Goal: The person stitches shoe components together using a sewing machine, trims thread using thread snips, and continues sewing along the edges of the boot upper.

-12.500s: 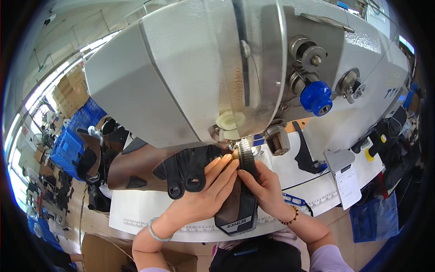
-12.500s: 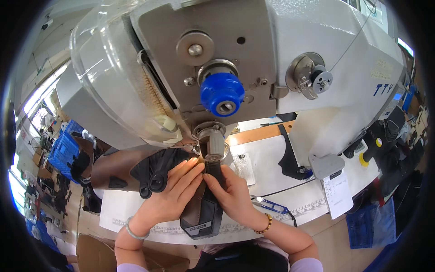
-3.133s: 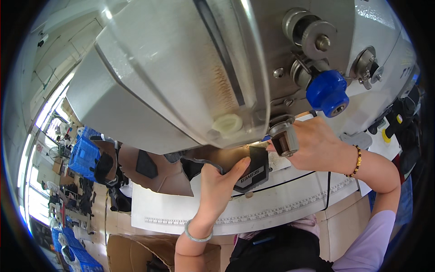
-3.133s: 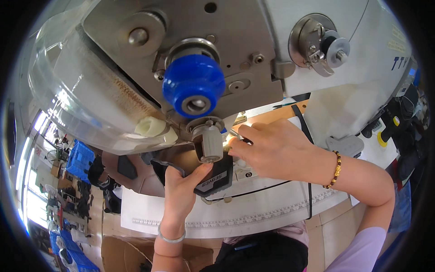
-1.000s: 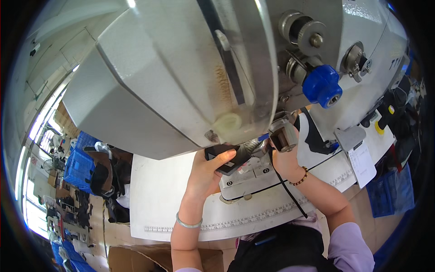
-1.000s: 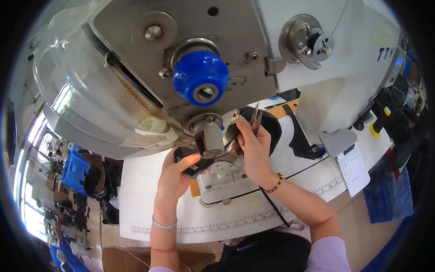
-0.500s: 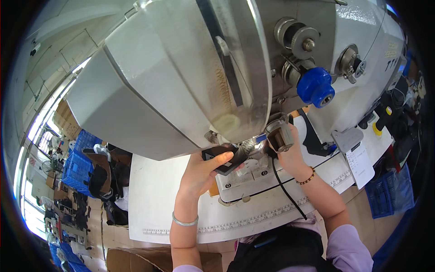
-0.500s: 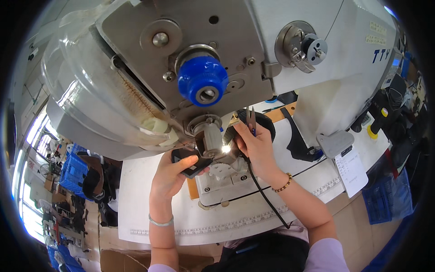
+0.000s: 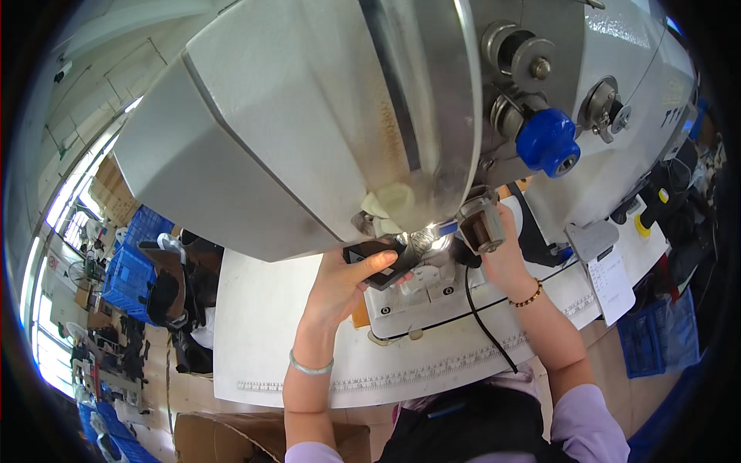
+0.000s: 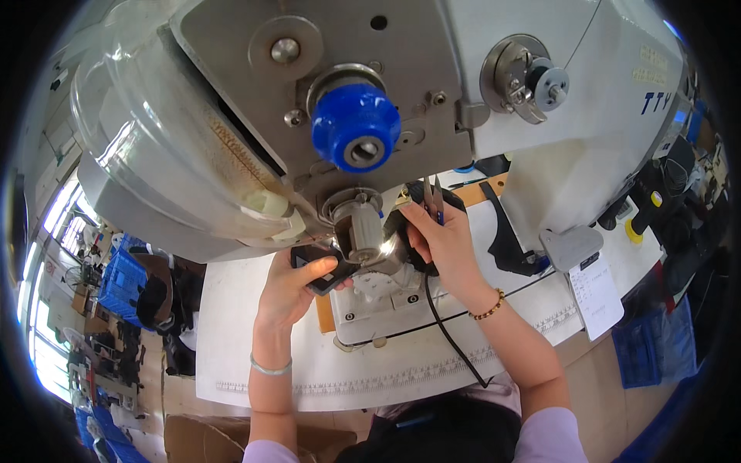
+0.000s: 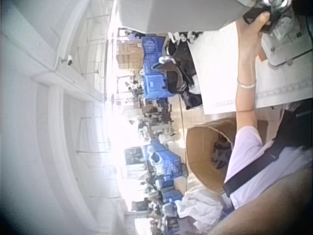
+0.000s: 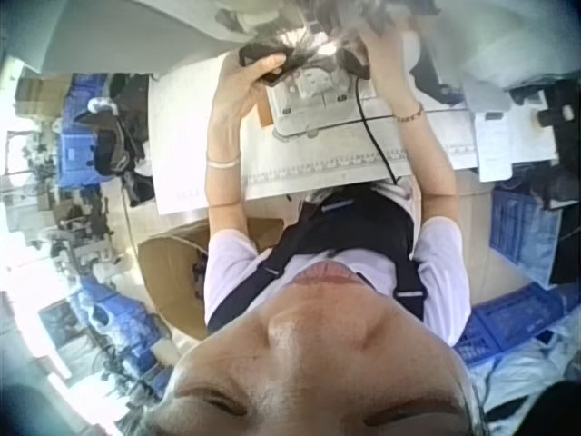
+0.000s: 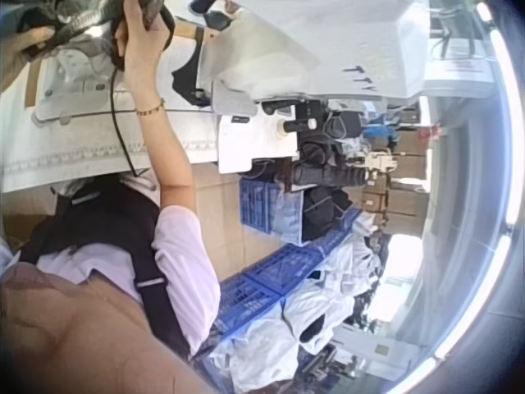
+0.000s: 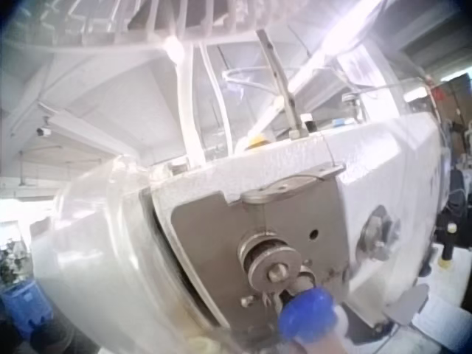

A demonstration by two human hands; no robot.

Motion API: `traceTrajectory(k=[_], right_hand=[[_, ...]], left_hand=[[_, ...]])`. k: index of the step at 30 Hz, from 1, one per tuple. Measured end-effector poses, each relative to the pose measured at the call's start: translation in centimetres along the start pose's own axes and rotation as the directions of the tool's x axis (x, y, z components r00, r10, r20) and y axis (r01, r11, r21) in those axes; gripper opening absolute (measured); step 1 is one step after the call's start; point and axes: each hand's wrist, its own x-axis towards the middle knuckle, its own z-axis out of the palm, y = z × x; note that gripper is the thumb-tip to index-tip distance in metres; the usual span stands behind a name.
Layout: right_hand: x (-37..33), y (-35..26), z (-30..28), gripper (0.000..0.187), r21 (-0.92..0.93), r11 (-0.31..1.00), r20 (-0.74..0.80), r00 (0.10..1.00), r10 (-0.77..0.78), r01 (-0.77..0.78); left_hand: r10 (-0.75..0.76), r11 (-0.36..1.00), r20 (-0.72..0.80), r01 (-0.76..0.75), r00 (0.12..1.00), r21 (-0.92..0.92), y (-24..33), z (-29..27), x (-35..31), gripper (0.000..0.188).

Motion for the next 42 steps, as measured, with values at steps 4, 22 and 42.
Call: traceTrajectory(k=[4,22,42], right_hand=[[-0.1,-0.1,-1.5,0.023,-0.213,0.972,0.015,0.996,-0.093,0.094],[-6.7,-4.0,0.9,0.037,-0.783,-0.130,0.608,0.702,-0.370,0.609],[-8.0,-2.9,2.8,0.038,-0.704,-0.537,0.688,0.634,-0.353,0.465]], left_hand=[[-0.077,0.997,-0.041,0.076,0.996,-0.026,-0.5,0.3,-0.1,0.040],[0.753,-0.150,0.457,-0.553,0.473,0.820,-3.4,0.8,-0.7,0.038],[0.767,-0.239,0.497,-0.539,0.406,0.808,-3.4,1.1,-0.5,0.038]])
